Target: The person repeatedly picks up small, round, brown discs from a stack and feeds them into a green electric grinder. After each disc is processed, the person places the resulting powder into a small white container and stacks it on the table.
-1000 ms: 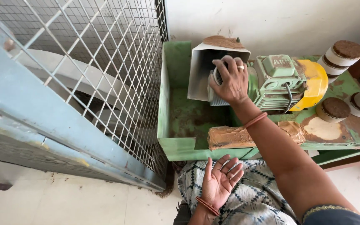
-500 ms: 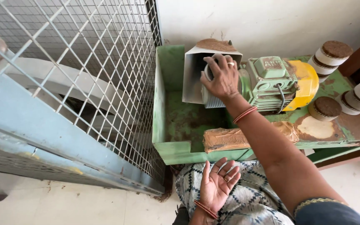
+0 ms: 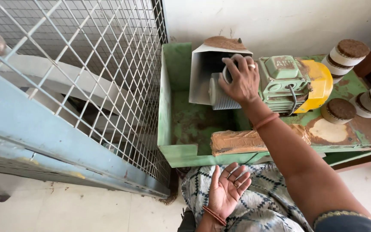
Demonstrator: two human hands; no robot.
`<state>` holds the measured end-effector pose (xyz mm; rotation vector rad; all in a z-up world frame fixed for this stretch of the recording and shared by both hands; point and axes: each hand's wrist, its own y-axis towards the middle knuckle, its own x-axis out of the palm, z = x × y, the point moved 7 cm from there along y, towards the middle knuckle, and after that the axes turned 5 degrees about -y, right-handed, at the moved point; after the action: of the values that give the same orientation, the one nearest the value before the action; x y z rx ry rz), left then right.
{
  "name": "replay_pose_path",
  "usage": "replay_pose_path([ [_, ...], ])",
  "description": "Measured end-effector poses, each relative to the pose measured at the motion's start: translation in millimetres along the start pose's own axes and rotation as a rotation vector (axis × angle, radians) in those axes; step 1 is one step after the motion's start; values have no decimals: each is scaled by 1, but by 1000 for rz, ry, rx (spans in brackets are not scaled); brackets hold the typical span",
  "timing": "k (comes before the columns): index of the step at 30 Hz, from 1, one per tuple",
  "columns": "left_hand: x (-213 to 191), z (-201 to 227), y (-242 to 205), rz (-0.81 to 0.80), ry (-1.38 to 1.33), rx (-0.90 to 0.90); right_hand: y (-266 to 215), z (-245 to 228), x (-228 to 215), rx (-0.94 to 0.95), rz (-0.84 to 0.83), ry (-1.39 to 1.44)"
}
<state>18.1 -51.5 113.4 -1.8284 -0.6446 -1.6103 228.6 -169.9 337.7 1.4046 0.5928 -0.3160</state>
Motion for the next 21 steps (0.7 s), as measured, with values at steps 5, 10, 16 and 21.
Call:
replay_pose_path([
  [5,4,11,0,-6,-13,36,11,-7,12,32,17,-63],
  [10,-1,5,0,24,-53,14,-33,-36,-21,-27,-19,11],
  [16,-7,-3,1,50,-36,-18,-39,-37,-16,-96,-84,8],
  [21,1,7,-1,2,8,28,14,-11,13,51,38,21],
])
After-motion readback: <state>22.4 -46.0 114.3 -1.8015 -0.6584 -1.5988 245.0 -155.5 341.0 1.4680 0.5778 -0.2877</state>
